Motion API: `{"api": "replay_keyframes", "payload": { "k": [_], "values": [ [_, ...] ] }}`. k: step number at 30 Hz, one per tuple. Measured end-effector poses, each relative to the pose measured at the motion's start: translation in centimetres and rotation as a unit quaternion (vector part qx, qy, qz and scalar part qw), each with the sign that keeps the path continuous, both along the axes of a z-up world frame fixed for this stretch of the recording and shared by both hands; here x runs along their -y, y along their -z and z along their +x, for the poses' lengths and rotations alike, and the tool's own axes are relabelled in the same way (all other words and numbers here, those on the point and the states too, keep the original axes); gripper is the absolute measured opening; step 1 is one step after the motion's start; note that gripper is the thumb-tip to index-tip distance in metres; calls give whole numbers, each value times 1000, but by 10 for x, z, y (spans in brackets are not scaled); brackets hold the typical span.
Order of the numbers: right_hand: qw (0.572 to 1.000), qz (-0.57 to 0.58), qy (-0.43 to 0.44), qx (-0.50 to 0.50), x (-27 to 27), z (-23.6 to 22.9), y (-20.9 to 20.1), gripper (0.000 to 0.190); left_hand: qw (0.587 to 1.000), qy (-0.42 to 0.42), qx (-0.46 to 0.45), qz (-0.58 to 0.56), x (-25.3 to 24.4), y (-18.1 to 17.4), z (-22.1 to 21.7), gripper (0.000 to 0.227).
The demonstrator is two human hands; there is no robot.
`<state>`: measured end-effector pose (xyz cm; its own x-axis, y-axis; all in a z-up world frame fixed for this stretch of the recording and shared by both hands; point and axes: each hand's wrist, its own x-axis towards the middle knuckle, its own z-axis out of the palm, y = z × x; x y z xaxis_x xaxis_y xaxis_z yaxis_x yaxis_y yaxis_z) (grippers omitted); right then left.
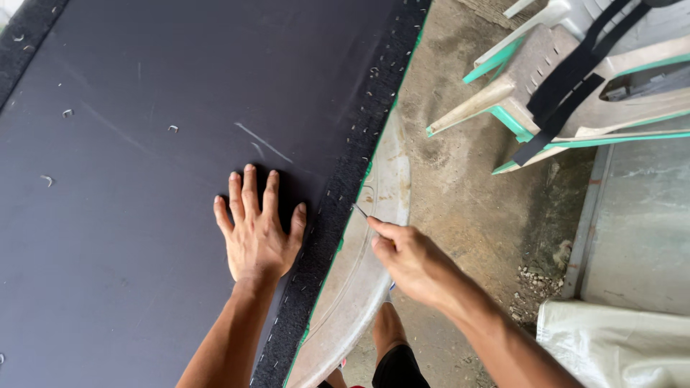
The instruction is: The person uses a metal staple remover to pull out staples along the edge of a black fabric-covered board. The person works methodically along one side, removing staples one by one while holding the board steady with the other hand.
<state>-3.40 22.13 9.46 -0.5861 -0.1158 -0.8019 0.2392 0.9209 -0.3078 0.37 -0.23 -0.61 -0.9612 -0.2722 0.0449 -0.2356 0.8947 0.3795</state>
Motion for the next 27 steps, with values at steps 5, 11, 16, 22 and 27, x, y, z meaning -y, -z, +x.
{"api": "replay_keyframes", "payload": {
  "k": [5,11,16,22,27],
  "values": [
    [996,-39,-63,-53,5,-17,2,50,1000,1,8,1,1,1,-3,70],
    [997,-30,64,28,29,12,-10,56,1000,-3,11,12,2,-4,-3,70],
    [851,-267,435,124,54,36,6,63,1000,-6,21,18,3,-3,-2,71],
    [899,-209,380,59,42,38,17,73,1000,-5,17,11,1,-1,-3,71],
    [956,-151,250,13,28,35,17,59,1000,-1,26,-1,2,0,-4,70]
  ]
}}
